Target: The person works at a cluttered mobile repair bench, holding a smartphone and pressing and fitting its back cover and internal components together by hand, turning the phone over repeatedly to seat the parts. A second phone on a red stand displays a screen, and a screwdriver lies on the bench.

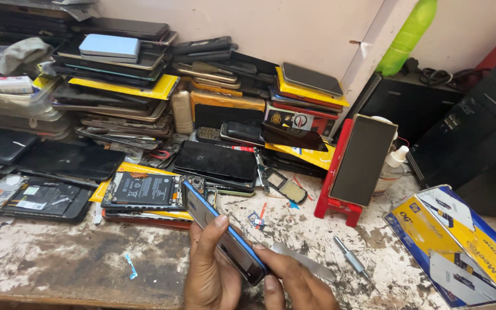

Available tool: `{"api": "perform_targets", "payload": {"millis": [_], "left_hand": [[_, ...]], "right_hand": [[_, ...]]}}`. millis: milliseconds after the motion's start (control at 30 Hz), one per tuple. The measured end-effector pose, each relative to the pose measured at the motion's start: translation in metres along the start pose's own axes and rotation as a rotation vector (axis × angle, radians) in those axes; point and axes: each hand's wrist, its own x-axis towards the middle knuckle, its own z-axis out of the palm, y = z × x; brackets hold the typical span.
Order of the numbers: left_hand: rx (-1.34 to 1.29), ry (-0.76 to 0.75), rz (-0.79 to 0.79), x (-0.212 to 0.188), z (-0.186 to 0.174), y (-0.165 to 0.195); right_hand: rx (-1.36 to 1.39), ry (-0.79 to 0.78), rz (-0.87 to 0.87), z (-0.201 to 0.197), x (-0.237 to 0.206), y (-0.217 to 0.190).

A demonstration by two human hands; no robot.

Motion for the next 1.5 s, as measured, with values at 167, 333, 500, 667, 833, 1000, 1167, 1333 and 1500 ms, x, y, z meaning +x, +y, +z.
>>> {"api": "perform_targets", "payload": {"millis": [167,333,500,667,833,1000,1167,1333,1500], "left_hand": [[-0.012,-0.023,0.036,-0.005,0.008,0.000],[0.028,-0.036,0.043,-0.007,0.007,0.003],[0.079,-0.017,-0.006,-0.002,-0.002,0.008],[0.298,0.125,-0.173,0.012,-0.014,0.014],[0.038,0.063,-0.169,0.008,-0.016,0.025],[0.106,0.094,-0.020,0.004,-0.001,0.021],[0.183,0.076,0.009,0.006,-0.004,0.003],[0.195,0.032,0.071,0.008,-0.020,-0.011],[0.226,-0.073,0.145,0.010,-0.029,-0.017]], "right_hand": [[0.003,0.128,0.036,0.014,-0.011,0.004],[0.029,0.306,0.100,0.042,-0.022,0.012],[0.051,0.397,0.024,0.060,-0.022,0.015],[0.011,0.206,-0.372,0.027,0.005,0.025],[-0.081,-0.062,-0.637,-0.002,0.010,0.029],[0.364,0.141,0.182,0.016,0.003,0.037],[0.854,0.002,0.667,0.008,0.001,0.064],[0.830,-0.012,0.776,0.009,-0.004,0.071],[0.827,-0.042,0.739,0.009,-0.003,0.076]]}}
